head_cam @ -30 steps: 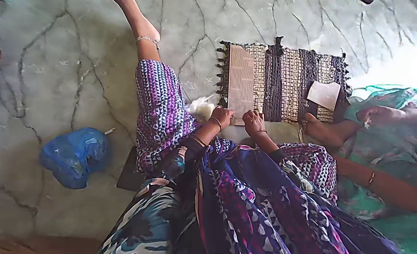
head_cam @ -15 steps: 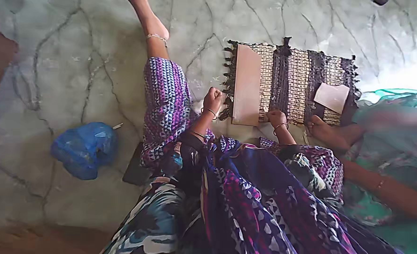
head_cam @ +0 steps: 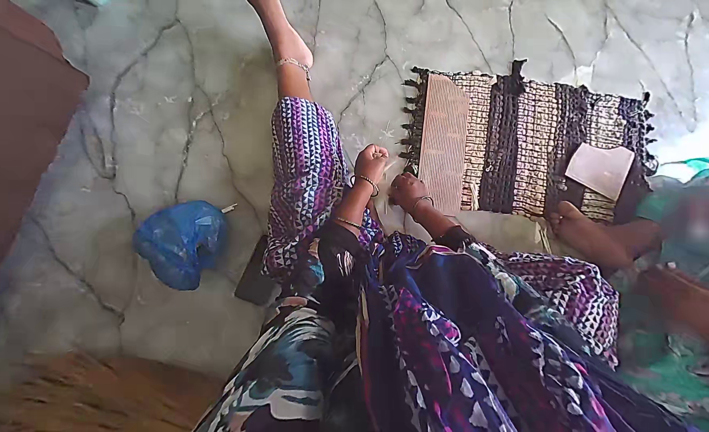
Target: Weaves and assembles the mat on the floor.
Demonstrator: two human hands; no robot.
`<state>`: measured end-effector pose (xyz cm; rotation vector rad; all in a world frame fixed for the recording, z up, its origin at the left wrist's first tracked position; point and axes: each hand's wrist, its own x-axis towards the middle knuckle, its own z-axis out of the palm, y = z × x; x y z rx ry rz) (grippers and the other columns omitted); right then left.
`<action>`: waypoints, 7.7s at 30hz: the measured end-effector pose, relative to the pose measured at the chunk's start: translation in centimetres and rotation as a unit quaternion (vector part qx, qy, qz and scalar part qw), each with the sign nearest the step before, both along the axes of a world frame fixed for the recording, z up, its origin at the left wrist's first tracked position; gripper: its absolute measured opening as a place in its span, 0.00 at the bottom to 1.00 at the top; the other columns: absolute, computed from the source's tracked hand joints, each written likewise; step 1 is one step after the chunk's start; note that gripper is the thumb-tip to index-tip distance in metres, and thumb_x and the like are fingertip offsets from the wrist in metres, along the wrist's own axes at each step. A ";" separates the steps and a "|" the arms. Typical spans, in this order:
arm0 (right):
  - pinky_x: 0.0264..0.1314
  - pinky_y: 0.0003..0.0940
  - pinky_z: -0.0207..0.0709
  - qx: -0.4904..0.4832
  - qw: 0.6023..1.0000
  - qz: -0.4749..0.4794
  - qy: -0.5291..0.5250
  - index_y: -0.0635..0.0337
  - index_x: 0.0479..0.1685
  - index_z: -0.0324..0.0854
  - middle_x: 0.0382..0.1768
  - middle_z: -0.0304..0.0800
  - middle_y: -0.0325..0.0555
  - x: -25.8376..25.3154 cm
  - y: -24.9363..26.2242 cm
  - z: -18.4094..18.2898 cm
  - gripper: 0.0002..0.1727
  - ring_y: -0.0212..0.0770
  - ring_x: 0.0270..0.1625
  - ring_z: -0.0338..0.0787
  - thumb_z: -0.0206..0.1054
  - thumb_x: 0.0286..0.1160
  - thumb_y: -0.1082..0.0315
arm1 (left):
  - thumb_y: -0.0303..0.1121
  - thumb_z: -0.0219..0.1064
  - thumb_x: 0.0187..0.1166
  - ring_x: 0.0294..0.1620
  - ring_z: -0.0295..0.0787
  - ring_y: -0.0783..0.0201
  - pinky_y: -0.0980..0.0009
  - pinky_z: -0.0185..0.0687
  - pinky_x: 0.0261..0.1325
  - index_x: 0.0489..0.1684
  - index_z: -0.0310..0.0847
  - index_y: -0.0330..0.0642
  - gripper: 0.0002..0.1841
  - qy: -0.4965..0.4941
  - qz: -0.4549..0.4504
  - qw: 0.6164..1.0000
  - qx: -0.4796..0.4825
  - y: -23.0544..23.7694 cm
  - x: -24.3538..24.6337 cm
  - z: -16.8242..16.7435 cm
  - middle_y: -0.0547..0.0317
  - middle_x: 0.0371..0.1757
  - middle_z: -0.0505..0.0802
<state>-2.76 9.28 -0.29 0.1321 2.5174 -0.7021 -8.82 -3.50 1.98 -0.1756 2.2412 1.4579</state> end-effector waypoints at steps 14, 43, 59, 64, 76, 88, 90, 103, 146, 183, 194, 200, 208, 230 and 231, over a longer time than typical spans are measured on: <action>0.73 0.62 0.76 -0.042 0.991 -0.049 0.117 0.64 0.71 0.82 0.71 0.82 0.65 0.5 2.3 1.3 0.23 0.65 0.70 0.84 0.70 0.77 0.70 | 0.33 0.67 0.83 0.73 0.83 0.38 0.34 0.73 0.74 0.59 0.88 0.32 0.15 -0.071 -0.251 0.932 -0.251 -1.0 -1.4 1.3 0.35 0.66 0.90; 0.32 0.19 0.72 -0.380 0.900 -0.182 -0.108 0.60 0.36 0.85 0.25 0.86 0.30 4.0 12.1 3.6 0.17 0.21 0.25 0.78 0.54 0.91 0.64 | 0.25 0.73 0.78 0.40 0.89 0.61 0.62 0.85 0.51 0.50 0.88 0.29 0.09 0.091 -0.240 0.936 0.240 3.0 5.6 -4.3 0.46 0.42 0.93; 0.69 0.69 0.73 -0.024 0.996 -0.074 -0.049 0.71 0.53 0.88 0.53 0.91 0.69 1.5 14.1 2.0 0.16 0.67 0.62 0.89 0.66 0.84 0.64 | 0.33 0.52 0.93 0.68 0.86 0.38 0.41 0.80 0.69 0.81 0.78 0.42 0.21 0.135 -0.211 0.968 -0.024 5.5 5.9 -2.5 0.34 0.70 0.86; 0.69 0.70 0.73 0.064 0.997 -0.032 -0.024 0.67 0.59 0.87 0.60 0.89 0.67 1.2 13.6 1.6 0.16 0.67 0.65 0.87 0.66 0.83 0.65 | 0.23 0.59 0.84 0.63 0.89 0.39 0.42 0.84 0.65 0.68 0.89 0.44 0.19 0.128 -0.306 0.931 -0.153 6.7 5.5 -2.2 0.36 0.70 0.86; 0.72 0.70 0.70 0.075 0.994 -0.078 0.010 0.65 0.62 0.86 0.64 0.87 0.65 2.0 13.4 0.6 0.17 0.66 0.69 0.85 0.69 0.78 0.68 | 0.21 0.57 0.84 0.69 0.86 0.38 0.43 0.82 0.69 0.72 0.86 0.45 0.22 0.111 -0.331 0.917 -0.192 8.0 5.1 -3.0 0.35 0.79 0.79; 0.69 0.71 0.70 0.078 0.989 -0.117 0.038 0.61 0.64 0.86 0.64 0.86 0.64 2.6 13.0 0.4 0.18 0.66 0.67 0.85 0.71 0.75 0.68 | 0.15 0.60 0.78 0.62 0.89 0.38 0.44 0.85 0.64 0.70 0.88 0.44 0.24 0.154 -0.291 0.931 -0.156 7.7 5.6 -3.2 0.33 0.70 0.85; 0.70 0.71 0.70 0.079 0.989 -0.119 0.030 0.61 0.64 0.85 0.65 0.86 0.64 2.5 12.9 0.4 0.18 0.66 0.68 0.85 0.72 0.75 0.68 | 0.16 0.59 0.79 0.63 0.89 0.39 0.45 0.85 0.66 0.71 0.87 0.43 0.24 0.143 -0.299 0.930 -0.161 7.8 5.7 -3.0 0.34 0.70 0.84; 0.67 0.66 0.72 0.141 0.978 -0.036 0.148 0.63 0.53 0.90 0.58 0.90 0.62 5.1 11.4 -0.9 0.12 0.64 0.66 0.86 0.62 0.79 0.75 | 0.15 0.56 0.80 0.66 0.87 0.38 0.45 0.84 0.67 0.79 0.81 0.51 0.30 0.098 -0.333 0.918 -0.193 8.2 5.2 -3.5 0.35 0.79 0.78; 0.95 0.65 0.33 0.079 0.996 -0.013 0.045 0.65 0.82 0.73 0.84 0.73 0.57 9.3 7.7 2.2 0.32 0.57 0.92 0.63 0.56 0.89 0.50 | 0.24 0.70 0.78 0.65 0.88 0.33 0.36 0.80 0.68 0.53 0.89 0.29 0.10 0.048 -0.345 0.921 -0.174 4.3 5.8 -0.1 0.32 0.59 0.92; 0.95 0.66 0.31 0.137 0.990 0.026 0.009 0.60 0.88 0.66 0.89 0.66 0.56 9.3 7.8 2.2 0.37 0.60 0.95 0.53 0.56 0.89 0.44 | 0.30 0.59 0.88 0.79 0.79 0.40 0.41 0.70 0.83 0.68 0.84 0.31 0.17 0.013 -0.405 0.889 -0.214 5.0 5.0 -0.9 0.35 0.74 0.85; 0.96 0.62 0.36 0.088 0.995 0.053 -0.013 0.63 0.96 0.41 0.97 0.39 0.58 9.5 8.1 -0.8 0.52 0.58 0.98 0.40 0.57 0.84 0.37 | 0.30 0.57 0.88 0.79 0.79 0.42 0.43 0.69 0.84 0.70 0.83 0.33 0.18 0.018 -0.409 0.869 -0.276 5.7 7.5 -0.6 0.38 0.74 0.86; 0.93 0.69 0.36 0.079 0.990 0.087 -0.077 0.66 0.93 0.51 0.94 0.47 0.63 10.5 8.3 2.7 0.51 0.64 0.95 0.50 0.67 0.80 0.40 | 0.30 0.56 0.89 0.80 0.79 0.42 0.43 0.68 0.84 0.68 0.84 0.31 0.17 0.016 -0.420 0.863 -0.279 5.7 8.3 0.4 0.37 0.74 0.86; 0.96 0.62 0.33 0.071 0.997 0.031 0.026 0.68 0.95 0.43 0.96 0.40 0.61 7.7 7.6 2.3 0.49 0.58 0.98 0.42 0.61 0.86 0.45 | 0.31 0.53 0.91 0.79 0.81 0.46 0.49 0.70 0.84 0.68 0.83 0.32 0.18 0.047 -0.372 0.879 -0.293 5.9 7.8 0.1 0.39 0.72 0.87; 0.95 0.64 0.35 0.092 0.989 0.081 -0.084 0.73 0.93 0.42 0.95 0.36 0.69 10.7 7.3 1.4 0.63 0.67 0.96 0.42 0.70 0.73 0.35 | 0.32 0.54 0.91 0.79 0.81 0.44 0.46 0.71 0.84 0.69 0.84 0.33 0.19 0.040 -0.407 0.859 -0.308 5.7 9.1 -0.1 0.38 0.73 0.87; 0.95 0.65 0.34 0.098 0.986 0.095 -0.100 0.74 0.92 0.45 0.94 0.40 0.71 10.8 7.3 1.9 0.60 0.68 0.95 0.45 0.70 0.74 0.37 | 0.32 0.54 0.91 0.78 0.81 0.43 0.45 0.71 0.83 0.69 0.84 0.34 0.18 0.042 -0.412 0.855 -0.311 5.7 9.3 0.0 0.38 0.73 0.87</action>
